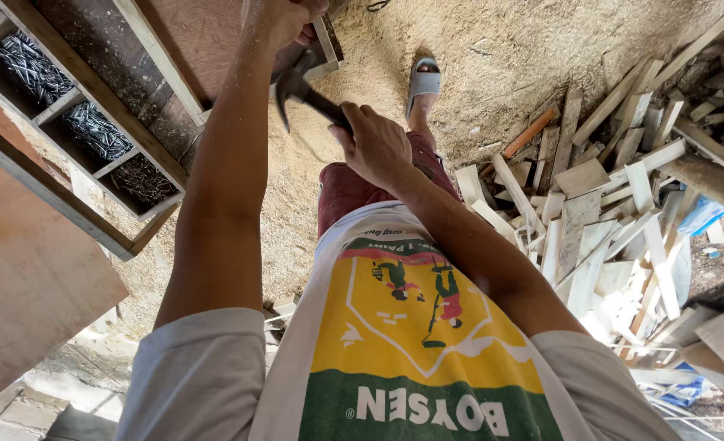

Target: The person assembles a wooden frame by hammering nails into the corners of wooden planks. They then use a green electric planer to smooth the edges of the frame and individual planks. The person repeats this process for multiple frames, occasionally picking up and moving the pieces.

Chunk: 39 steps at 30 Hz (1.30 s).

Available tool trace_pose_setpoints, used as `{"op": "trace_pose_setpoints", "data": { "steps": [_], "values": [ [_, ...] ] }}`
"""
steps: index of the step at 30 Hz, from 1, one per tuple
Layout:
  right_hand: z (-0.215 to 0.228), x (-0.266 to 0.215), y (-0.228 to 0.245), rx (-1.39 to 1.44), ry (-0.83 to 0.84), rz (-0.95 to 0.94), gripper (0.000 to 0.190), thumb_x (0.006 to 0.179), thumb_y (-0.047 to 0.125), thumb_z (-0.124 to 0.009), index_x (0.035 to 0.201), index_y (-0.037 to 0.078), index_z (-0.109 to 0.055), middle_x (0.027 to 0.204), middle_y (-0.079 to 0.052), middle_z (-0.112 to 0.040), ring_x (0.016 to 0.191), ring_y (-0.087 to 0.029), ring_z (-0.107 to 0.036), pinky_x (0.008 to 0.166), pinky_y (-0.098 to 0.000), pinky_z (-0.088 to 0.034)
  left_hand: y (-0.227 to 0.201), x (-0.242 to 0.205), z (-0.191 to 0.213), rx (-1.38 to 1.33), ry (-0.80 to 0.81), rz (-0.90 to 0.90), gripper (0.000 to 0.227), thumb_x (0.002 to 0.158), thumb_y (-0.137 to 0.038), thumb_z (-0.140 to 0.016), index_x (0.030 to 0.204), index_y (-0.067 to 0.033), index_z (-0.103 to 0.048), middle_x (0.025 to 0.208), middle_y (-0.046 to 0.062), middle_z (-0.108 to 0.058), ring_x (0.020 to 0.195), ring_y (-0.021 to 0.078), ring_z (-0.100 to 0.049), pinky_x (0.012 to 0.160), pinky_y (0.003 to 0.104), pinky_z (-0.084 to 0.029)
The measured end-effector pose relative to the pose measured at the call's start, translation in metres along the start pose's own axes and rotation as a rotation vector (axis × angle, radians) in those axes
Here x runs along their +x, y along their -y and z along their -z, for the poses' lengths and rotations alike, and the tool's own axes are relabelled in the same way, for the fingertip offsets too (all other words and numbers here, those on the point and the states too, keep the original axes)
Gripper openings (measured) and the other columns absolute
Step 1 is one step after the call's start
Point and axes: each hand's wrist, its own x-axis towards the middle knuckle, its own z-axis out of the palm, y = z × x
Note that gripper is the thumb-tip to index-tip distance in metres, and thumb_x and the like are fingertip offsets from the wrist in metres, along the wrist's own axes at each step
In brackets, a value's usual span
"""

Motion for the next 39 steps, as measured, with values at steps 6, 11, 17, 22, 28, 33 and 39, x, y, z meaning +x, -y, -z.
{"op": "trace_pose_setpoints", "data": {
  "steps": [6,11,17,22,28,33,39],
  "values": [
    [0.007,-0.01,-0.008,0.105,0.03,-0.013,0.021,0.105,0.03,-0.057,0.11,0.01,-0.061,0.08,-0.007,-0.066,0.058,-0.022,-0.063,0.054,-0.0439,-0.048,-0.005,-0.006,0.003,0.075,-0.039,-0.069,0.03,0.102,-0.034,-0.066,0.119,-0.0087,-0.07,0.101,0.007,-0.076,0.082,0.0169,-0.078,0.069,0.03,-0.066],
    [0.031,0.018,-0.023,0.37,-0.098,-0.123,0.03,0.111,0.033,-0.047,0.116,0.007,-0.06,0.072,-0.004,-0.063,0.051,-0.013,-0.054,0.043,-0.0369,-0.045,-0.032,-0.024,0.012,0.434,-0.36,-0.146,0.048,0.086,-0.049,-0.084,0.104,-0.0065,-0.07,0.093,0.008,-0.077,0.08,0.0225,-0.074,0.066,0.04,-0.059],
    [0.045,0.089,-0.026,0.241,-0.187,0.046,0.036,0.114,0.035,-0.039,0.126,0.007,-0.057,0.072,-0.001,-0.061,0.046,-0.01,-0.048,0.037,-0.0302,-0.04,-0.026,-0.045,-0.024,0.2,-0.641,-0.261,0.044,0.084,-0.029,-0.084,0.114,-0.0089,-0.06,0.089,0.008,-0.078,0.075,0.0237,-0.075,0.061,0.042,-0.058],
    [0.043,0.154,-0.008,-0.26,-0.238,0.398,0.036,0.113,0.038,-0.044,0.123,0.006,-0.057,0.069,0.002,-0.061,0.048,-0.007,-0.049,0.044,-0.0282,-0.042,-0.013,-0.051,-0.037,0.022,-0.523,-0.08,0.013,0.119,-0.015,-0.051,0.128,-0.0155,-0.061,0.096,0.007,-0.079,0.079,0.0233,-0.076,0.069,0.041,-0.06],
    [0.041,0.185,-0.002,-0.31,-0.044,0.246,0.035,0.11,0.034,-0.052,0.121,0.001,-0.054,0.067,-0.002,-0.059,0.044,-0.011,-0.049,0.039,-0.0296,-0.043,-0.005,-0.035,-0.035,0.179,-0.63,-0.253,0.048,0.096,-0.015,-0.065,0.141,-0.0135,-0.05,0.073,0.008,-0.069,0.061,0.0232,-0.066,0.055,0.041,-0.054],
    [0.04,0.179,-0.002,-0.295,-0.034,0.261,0.029,0.107,0.029,-0.056,0.118,0.002,-0.054,0.069,-0.004,-0.061,0.047,-0.012,-0.055,0.039,-0.0301,-0.046,0.021,-0.019,-0.038,0.266,-0.67,-0.334,0.049,0.097,-0.027,-0.066,0.141,-0.0185,-0.047,0.071,-0.001,-0.068,0.056,0.0119,-0.064,0.052,0.032,-0.056],
    [0.042,0.181,-0.015,-0.246,-0.065,0.25,0.031,0.111,0.035,-0.053,0.119,0.004,-0.054,0.073,-0.004,-0.062,0.049,-0.013,-0.055,0.043,-0.03,-0.049,0.016,-0.009,-0.041,0.192,-0.573,-0.153,0.045,0.108,-0.027,-0.055,0.151,-0.0181,-0.045,0.07,0.002,-0.069,0.053,0.0149,-0.062,0.046,0.036,-0.054]
  ]
}}
